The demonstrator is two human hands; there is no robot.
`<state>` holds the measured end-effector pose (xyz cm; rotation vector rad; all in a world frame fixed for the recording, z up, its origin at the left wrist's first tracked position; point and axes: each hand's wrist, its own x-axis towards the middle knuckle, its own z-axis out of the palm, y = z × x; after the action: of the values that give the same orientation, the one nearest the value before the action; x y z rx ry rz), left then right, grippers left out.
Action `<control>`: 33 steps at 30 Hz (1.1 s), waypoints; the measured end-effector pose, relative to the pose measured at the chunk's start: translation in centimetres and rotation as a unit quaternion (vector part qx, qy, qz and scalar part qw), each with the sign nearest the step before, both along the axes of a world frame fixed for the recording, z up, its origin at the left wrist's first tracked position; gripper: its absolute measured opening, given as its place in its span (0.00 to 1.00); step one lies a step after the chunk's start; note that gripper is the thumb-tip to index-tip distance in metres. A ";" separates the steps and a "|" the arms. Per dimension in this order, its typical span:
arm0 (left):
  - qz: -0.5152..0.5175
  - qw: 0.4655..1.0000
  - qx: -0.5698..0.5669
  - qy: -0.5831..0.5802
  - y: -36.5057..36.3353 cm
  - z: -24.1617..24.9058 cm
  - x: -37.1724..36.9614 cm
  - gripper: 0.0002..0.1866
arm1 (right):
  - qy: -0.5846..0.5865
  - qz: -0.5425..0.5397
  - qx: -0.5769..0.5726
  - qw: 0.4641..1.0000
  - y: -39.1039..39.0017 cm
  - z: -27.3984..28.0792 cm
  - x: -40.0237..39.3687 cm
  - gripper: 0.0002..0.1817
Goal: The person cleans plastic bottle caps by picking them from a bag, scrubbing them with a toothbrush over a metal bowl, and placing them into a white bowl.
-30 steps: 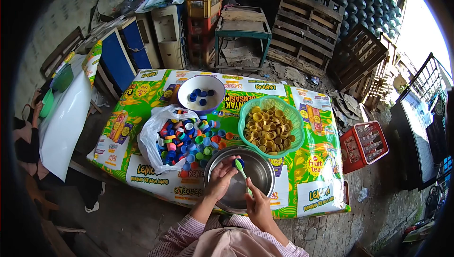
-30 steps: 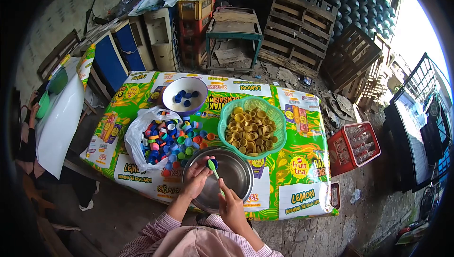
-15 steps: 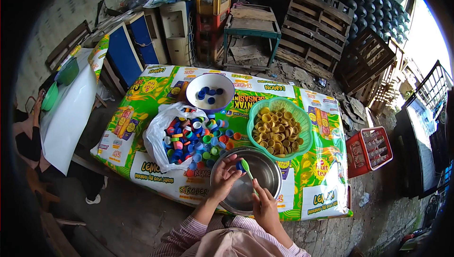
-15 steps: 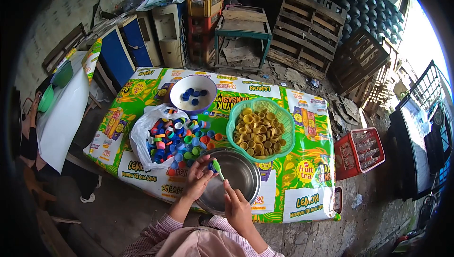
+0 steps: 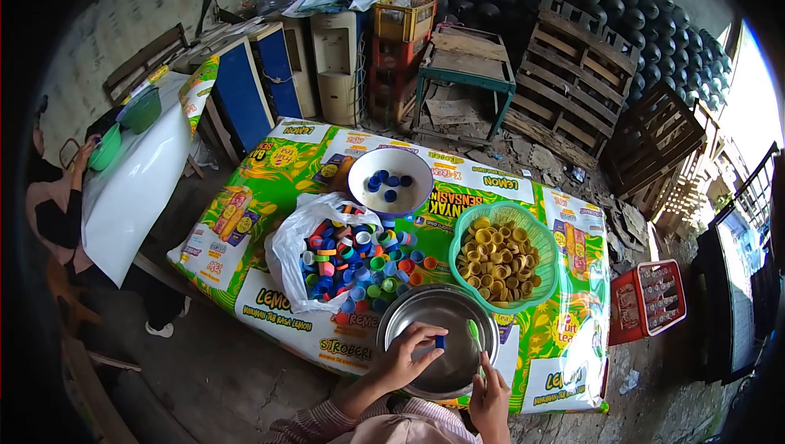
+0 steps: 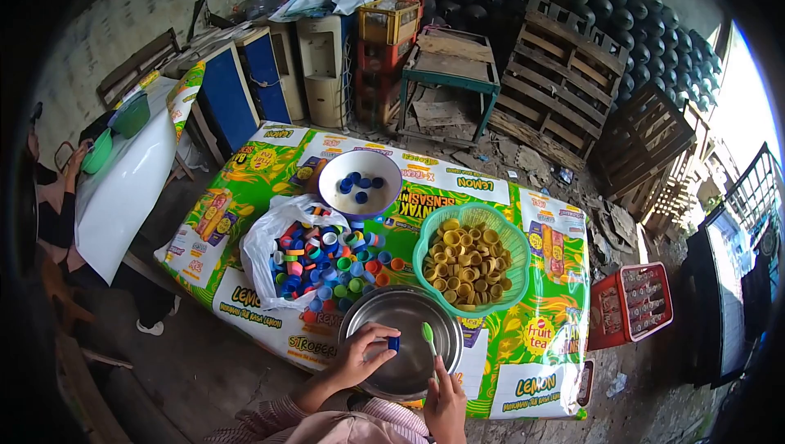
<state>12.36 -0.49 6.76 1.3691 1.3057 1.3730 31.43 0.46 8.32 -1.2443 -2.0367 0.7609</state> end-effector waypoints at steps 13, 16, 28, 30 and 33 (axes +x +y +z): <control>-0.034 0.970 -0.041 0.237 0.4 0.7 -0.1 0.14 | -0.043 -0.035 -0.151 0.987 -1.0 1.6 -0.7 0.20; -0.092 0.918 -0.162 0.349 1.1 -1.7 -1.0 0.10 | -0.084 0.007 -0.065 0.994 -0.6 -0.2 -0.6 0.21; 0.266 0.891 0.116 0.349 23.9 -2.9 -17.3 0.29 | -0.089 -0.055 -0.059 0.993 -0.8 -0.5 -0.8 0.21; 0.249 0.892 0.162 0.340 22.1 -1.9 -16.7 0.29 | -0.101 -0.058 -0.071 0.991 -0.7 -0.1 -1.1 0.21; 0.148 0.957 0.081 0.237 17.8 -1.7 -16.8 0.22 | -0.097 -0.055 -0.067 0.992 -0.1 -0.6 -1.4 0.21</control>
<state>-4.41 17.32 5.05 1.7425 1.8037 1.4234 30.02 0.37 7.74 -1.5462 -2.0771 0.7603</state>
